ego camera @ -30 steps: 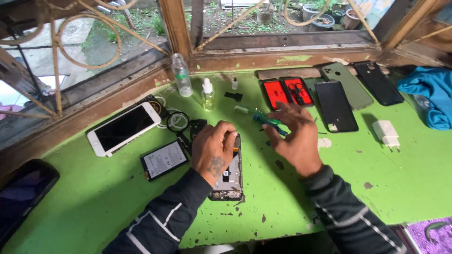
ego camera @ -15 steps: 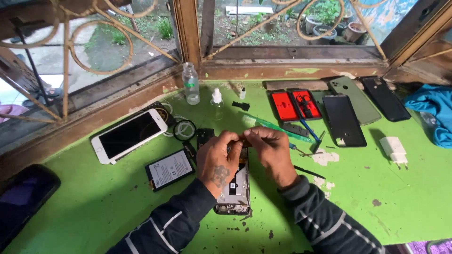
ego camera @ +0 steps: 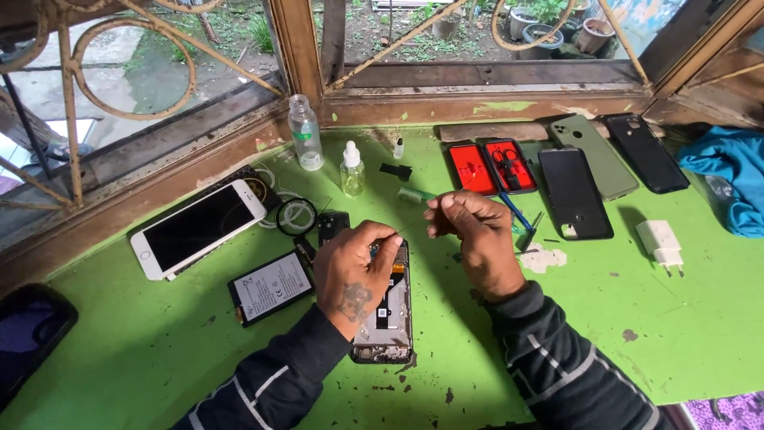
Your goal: Repairing a smartphone by connecting internal ribbon cables to the motherboard on a repair bench.
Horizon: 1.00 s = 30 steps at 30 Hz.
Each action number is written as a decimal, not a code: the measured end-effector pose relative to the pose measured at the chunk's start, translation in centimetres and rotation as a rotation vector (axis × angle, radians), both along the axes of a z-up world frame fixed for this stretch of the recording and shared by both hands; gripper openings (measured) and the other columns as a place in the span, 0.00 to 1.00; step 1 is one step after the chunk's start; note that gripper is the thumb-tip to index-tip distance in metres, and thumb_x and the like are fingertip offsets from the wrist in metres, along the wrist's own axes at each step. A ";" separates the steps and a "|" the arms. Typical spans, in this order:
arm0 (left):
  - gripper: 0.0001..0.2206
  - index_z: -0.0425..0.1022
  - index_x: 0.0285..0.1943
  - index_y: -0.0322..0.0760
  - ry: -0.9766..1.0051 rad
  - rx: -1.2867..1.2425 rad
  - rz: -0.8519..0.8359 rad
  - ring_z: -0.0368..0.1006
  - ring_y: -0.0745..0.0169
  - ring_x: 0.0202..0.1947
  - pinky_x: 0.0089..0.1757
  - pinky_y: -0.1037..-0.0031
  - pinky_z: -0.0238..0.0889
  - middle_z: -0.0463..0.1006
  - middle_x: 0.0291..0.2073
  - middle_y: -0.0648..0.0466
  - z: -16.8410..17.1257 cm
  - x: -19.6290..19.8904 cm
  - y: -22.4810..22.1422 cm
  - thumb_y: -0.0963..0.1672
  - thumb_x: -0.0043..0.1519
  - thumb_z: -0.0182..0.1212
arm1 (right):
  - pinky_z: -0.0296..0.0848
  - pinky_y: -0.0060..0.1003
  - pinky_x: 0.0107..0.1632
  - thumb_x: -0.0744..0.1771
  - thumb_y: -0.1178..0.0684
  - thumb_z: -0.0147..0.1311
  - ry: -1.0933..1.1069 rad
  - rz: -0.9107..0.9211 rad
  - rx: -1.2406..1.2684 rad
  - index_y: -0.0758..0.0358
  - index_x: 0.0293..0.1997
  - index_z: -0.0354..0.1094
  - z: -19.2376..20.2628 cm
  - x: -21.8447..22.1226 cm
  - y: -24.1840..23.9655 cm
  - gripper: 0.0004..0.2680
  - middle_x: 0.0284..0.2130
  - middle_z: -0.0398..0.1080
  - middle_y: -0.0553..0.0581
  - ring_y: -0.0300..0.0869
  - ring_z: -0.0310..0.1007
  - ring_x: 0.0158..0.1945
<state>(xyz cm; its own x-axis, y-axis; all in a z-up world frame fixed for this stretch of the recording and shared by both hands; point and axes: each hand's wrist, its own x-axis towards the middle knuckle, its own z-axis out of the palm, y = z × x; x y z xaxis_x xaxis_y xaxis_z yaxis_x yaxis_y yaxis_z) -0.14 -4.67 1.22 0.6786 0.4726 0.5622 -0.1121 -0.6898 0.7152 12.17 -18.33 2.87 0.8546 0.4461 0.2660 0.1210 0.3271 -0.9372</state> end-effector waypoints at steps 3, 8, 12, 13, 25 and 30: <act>0.02 0.81 0.35 0.43 -0.054 -0.044 -0.014 0.75 0.53 0.18 0.25 0.66 0.69 0.77 0.17 0.47 0.5 0.0 -0.4 0.43 0.61 0.68 | 0.79 0.38 0.30 0.69 0.61 0.53 0.030 0.010 0.045 0.76 0.35 0.74 -0.6 0.3 0.1 0.07 0.26 0.75 0.69 0.47 0.77 0.23; 0.03 0.80 0.34 0.43 -0.069 -0.020 -0.017 0.73 0.46 0.16 0.21 0.66 0.66 0.72 0.13 0.47 0.5 -0.1 -0.4 0.44 0.61 0.67 | 0.79 0.37 0.29 0.69 0.61 0.53 0.026 0.019 0.062 0.76 0.38 0.74 -0.2 -0.1 0.2 0.06 0.26 0.75 0.70 0.46 0.77 0.23; 0.03 0.81 0.33 0.43 -0.097 -0.062 -0.019 0.69 0.56 0.14 0.20 0.70 0.64 0.69 0.10 0.51 0.7 0.1 -0.4 0.42 0.60 0.68 | 0.79 0.36 0.29 0.67 0.63 0.56 -0.015 0.094 0.045 0.78 0.41 0.74 0.3 -1.0 0.3 0.05 0.29 0.76 0.71 0.45 0.77 0.25; 0.03 0.81 0.33 0.43 -0.095 -0.061 -0.019 0.69 0.56 0.14 0.20 0.70 0.64 0.69 0.10 0.51 0.8 0.0 -0.5 0.42 0.60 0.68 | 0.79 0.36 0.29 0.67 0.63 0.56 -0.014 0.093 0.046 0.78 0.41 0.74 -0.1 -1.0 0.3 0.05 0.29 0.76 0.71 0.45 0.77 0.25; 0.01 0.82 0.34 0.41 -0.141 -0.075 0.031 0.72 0.51 0.16 0.21 0.69 0.66 0.68 0.12 0.50 0.4 0.1 -0.5 0.41 0.58 0.70 | 0.81 0.35 0.23 0.66 0.64 0.59 0.139 0.183 -0.080 0.80 0.40 0.75 -1.3 -1.9 1.2 0.05 0.25 0.75 0.71 0.46 0.78 0.22; 0.02 0.82 0.34 0.40 -0.159 -0.052 0.017 0.73 0.54 0.17 0.20 0.72 0.66 0.75 0.16 0.47 0.8 0.1 -0.6 0.41 0.58 0.70 | 0.80 0.35 0.21 0.65 0.64 0.61 0.221 0.133 -0.116 0.78 0.34 0.75 -0.9 -2.3 1.4 0.04 0.22 0.74 0.68 0.46 0.77 0.20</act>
